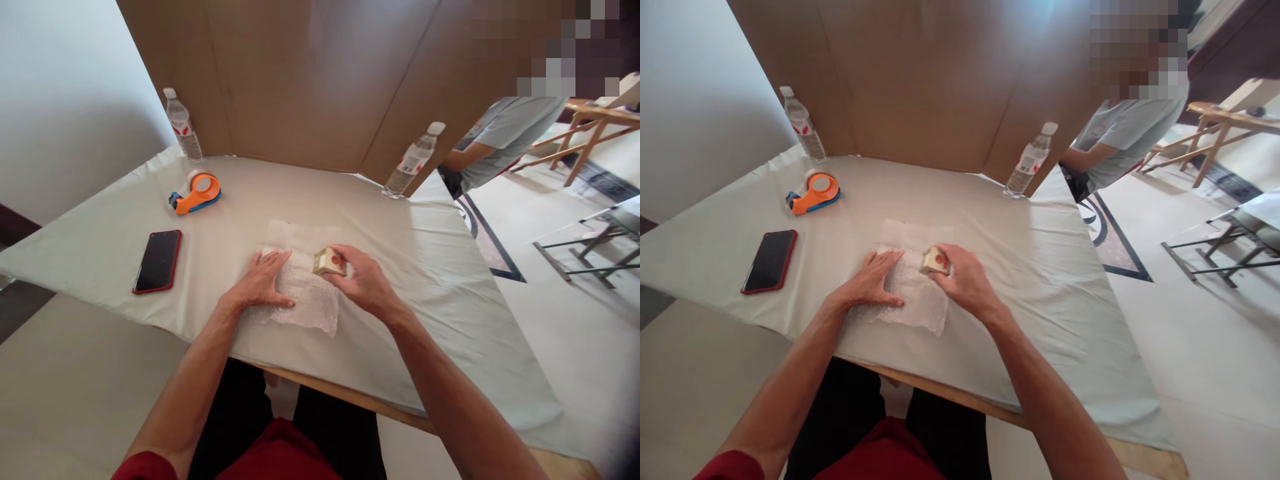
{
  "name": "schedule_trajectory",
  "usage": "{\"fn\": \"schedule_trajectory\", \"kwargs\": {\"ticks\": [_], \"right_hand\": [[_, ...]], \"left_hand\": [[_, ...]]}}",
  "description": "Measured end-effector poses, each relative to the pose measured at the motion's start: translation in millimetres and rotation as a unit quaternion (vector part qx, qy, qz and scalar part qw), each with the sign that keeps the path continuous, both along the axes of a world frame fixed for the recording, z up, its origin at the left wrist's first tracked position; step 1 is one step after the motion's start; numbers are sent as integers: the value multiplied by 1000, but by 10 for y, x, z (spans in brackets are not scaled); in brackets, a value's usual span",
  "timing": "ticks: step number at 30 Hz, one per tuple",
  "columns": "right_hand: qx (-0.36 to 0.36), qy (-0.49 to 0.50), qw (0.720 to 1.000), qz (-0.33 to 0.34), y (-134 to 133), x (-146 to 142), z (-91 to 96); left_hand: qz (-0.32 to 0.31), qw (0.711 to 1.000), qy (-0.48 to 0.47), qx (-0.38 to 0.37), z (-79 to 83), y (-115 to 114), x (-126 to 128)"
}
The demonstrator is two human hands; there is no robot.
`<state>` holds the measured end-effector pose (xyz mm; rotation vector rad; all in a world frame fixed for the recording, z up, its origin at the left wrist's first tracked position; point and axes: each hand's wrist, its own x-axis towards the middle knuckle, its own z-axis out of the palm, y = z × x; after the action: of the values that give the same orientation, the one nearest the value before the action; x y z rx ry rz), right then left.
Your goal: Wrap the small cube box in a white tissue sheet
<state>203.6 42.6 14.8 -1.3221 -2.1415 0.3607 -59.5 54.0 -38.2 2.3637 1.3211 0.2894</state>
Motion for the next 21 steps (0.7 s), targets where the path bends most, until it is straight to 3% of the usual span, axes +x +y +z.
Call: {"fn": "schedule_trajectory", "kwargs": {"ticks": [4,9,21], "right_hand": [[-51,-65,993,79,115,-432,-150],[-81,-77,989,98,192,-516,-441],[-109,-69,989,69,173,-536,-457]], "left_hand": [[7,1000,-20,-11,-15,4,-23],[11,1000,-25,-13,-17,2,-33],[14,999,-26,-18,12,-18,-7]]}}
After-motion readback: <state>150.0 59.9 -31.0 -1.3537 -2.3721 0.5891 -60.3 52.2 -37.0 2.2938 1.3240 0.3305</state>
